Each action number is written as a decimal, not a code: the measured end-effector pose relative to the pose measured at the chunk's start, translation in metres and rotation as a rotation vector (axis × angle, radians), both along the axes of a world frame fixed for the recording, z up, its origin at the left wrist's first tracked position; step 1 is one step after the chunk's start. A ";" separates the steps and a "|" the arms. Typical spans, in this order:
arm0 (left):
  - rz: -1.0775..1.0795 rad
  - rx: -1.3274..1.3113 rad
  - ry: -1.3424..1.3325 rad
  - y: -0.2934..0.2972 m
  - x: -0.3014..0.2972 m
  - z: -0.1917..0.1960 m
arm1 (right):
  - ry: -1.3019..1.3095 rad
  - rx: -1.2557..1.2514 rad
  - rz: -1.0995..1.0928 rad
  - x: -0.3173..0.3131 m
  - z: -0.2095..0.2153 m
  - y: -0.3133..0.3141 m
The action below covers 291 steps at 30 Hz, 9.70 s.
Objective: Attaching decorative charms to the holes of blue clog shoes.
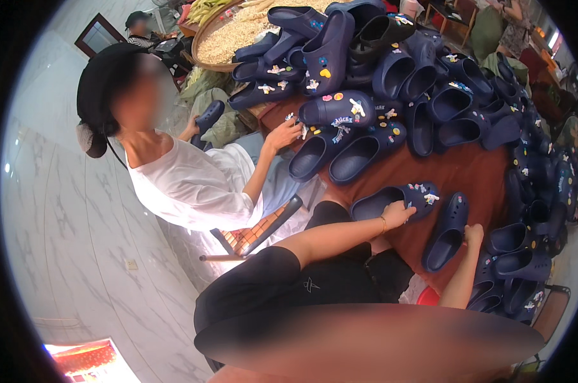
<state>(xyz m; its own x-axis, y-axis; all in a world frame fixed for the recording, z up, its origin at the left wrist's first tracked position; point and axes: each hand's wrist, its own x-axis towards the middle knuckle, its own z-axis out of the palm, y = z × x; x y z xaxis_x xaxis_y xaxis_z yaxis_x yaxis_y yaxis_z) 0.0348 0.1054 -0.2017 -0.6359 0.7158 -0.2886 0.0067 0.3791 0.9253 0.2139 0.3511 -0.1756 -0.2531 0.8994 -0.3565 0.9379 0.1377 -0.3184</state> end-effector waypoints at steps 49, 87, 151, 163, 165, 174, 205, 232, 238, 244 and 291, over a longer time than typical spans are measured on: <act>-0.077 -0.042 -0.035 0.002 -0.006 -0.013 | 0.705 -0.418 -0.227 0.037 -0.071 -0.024; -0.019 0.092 0.083 0.004 -0.002 -0.015 | 0.557 0.895 0.582 -0.159 0.167 -0.041; -0.034 0.086 -0.100 0.008 -0.002 -0.018 | 0.855 0.190 0.251 -0.070 -0.031 -0.154; -0.048 0.011 0.045 0.005 -0.003 -0.015 | 0.676 0.146 0.407 -0.076 -0.026 -0.135; -0.027 0.026 0.003 0.004 -0.002 -0.010 | 0.589 0.085 0.369 -0.081 -0.021 -0.132; -0.061 0.025 0.072 0.002 -0.006 0.003 | 0.489 0.176 0.467 -0.082 -0.003 -0.137; 0.031 0.046 0.056 0.000 0.000 0.004 | -0.076 0.299 0.169 -0.119 0.018 -0.029; 0.134 0.106 0.119 0.003 0.000 -0.003 | 0.535 -0.286 0.348 -0.129 0.005 -0.040; 0.083 0.019 0.097 0.003 -0.003 -0.006 | 0.605 -0.351 0.423 -0.129 0.007 -0.056; 0.083 0.078 0.116 0.003 -0.002 -0.008 | 0.547 -0.281 0.262 -0.088 0.007 -0.083; 0.122 0.642 -0.341 0.052 -0.073 0.120 | 0.825 -0.352 0.096 -0.046 -0.047 -0.165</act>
